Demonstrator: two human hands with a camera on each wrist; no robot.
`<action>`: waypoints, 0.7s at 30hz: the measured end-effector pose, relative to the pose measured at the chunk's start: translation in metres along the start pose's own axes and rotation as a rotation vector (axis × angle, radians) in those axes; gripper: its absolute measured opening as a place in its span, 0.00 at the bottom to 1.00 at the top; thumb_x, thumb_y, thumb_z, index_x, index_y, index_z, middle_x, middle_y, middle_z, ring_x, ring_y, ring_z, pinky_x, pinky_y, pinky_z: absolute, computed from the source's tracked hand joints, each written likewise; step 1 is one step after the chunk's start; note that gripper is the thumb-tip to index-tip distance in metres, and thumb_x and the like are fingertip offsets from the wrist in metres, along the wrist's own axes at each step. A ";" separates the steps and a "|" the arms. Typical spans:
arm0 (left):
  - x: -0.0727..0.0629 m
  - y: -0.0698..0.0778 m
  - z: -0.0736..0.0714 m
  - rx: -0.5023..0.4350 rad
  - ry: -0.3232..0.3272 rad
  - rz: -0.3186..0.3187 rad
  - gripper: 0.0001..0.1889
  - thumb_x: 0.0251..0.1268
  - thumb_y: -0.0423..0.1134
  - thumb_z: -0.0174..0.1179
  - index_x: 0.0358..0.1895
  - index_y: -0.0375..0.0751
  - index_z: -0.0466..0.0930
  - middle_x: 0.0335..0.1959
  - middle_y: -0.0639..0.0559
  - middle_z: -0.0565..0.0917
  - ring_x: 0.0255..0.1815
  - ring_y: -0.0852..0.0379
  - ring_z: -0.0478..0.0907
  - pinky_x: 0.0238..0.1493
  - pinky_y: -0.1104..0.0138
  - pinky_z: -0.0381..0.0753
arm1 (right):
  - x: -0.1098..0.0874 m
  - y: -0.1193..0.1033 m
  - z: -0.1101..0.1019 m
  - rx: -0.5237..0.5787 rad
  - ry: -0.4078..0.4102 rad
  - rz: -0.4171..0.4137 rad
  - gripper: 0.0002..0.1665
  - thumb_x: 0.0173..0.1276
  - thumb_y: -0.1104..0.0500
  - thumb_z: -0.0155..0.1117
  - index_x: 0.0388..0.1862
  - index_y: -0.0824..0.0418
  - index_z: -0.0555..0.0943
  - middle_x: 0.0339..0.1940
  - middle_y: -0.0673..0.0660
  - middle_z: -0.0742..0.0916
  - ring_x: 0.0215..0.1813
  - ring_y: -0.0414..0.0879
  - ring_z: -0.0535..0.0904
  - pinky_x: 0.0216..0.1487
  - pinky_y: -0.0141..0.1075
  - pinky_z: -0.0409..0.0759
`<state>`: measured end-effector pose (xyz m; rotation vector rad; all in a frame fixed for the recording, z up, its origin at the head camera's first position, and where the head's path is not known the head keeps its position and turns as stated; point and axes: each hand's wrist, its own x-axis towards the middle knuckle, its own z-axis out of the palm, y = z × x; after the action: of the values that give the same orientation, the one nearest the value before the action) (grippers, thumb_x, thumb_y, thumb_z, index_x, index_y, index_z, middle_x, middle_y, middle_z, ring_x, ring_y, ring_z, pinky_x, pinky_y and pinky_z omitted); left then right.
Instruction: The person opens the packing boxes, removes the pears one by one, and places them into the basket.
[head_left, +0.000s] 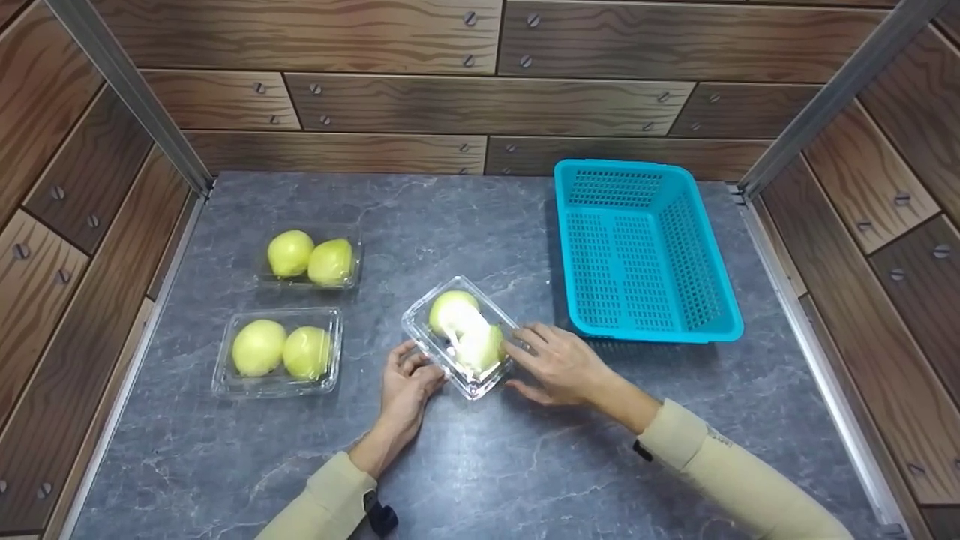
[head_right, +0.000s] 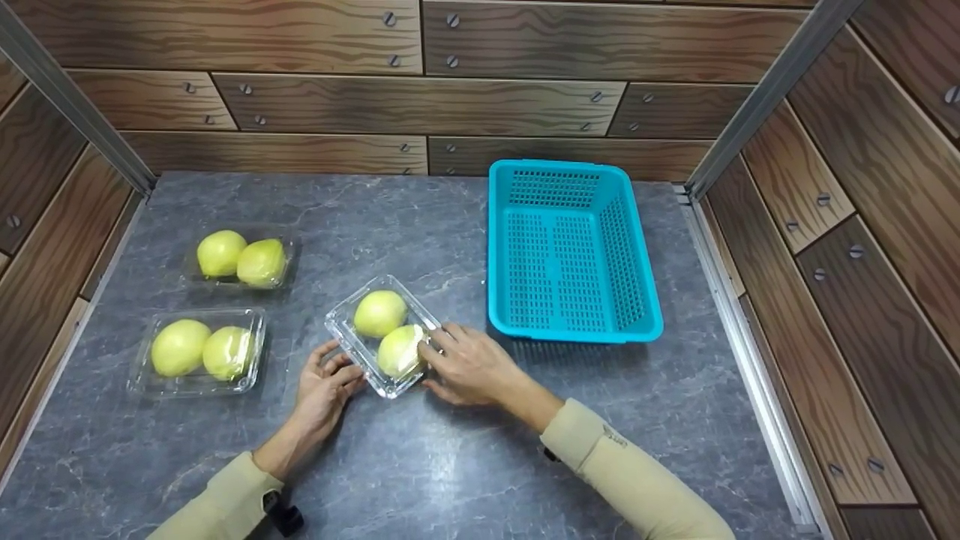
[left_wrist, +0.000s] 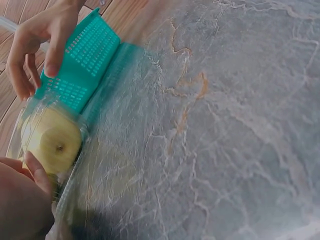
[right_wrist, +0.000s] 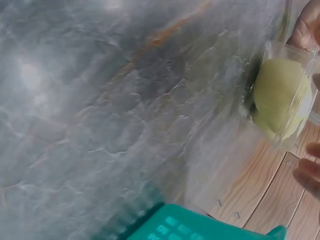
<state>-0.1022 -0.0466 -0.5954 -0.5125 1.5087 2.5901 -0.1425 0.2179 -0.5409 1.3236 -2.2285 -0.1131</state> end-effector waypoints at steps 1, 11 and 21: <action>0.000 0.001 0.000 0.003 0.003 -0.002 0.37 0.58 0.17 0.59 0.72 0.32 0.56 0.43 0.52 0.77 0.30 0.65 0.78 0.35 0.72 0.89 | -0.001 0.000 0.001 0.002 0.017 -0.013 0.38 0.57 0.33 0.76 0.57 0.56 0.84 0.49 0.55 0.88 0.48 0.50 0.85 0.45 0.37 0.92; -0.001 0.001 0.002 0.000 -0.016 -0.015 0.38 0.58 0.17 0.57 0.72 0.35 0.54 0.43 0.52 0.76 0.30 0.65 0.77 0.35 0.73 0.86 | -0.014 0.002 0.019 0.061 0.146 -0.082 0.25 0.57 0.48 0.80 0.52 0.55 0.87 0.44 0.54 0.89 0.45 0.49 0.86 0.45 0.37 0.92; 0.001 0.000 0.001 -0.009 -0.018 -0.027 0.38 0.57 0.16 0.56 0.71 0.37 0.54 0.42 0.53 0.76 0.30 0.65 0.77 0.32 0.74 0.84 | -0.013 0.000 0.030 0.009 0.268 -0.184 0.16 0.82 0.59 0.52 0.43 0.55 0.89 0.37 0.53 0.90 0.38 0.46 0.84 0.40 0.34 0.91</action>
<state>-0.1036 -0.0458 -0.5948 -0.5055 1.4758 2.5753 -0.1522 0.2224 -0.5716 1.4543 -1.8858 0.0079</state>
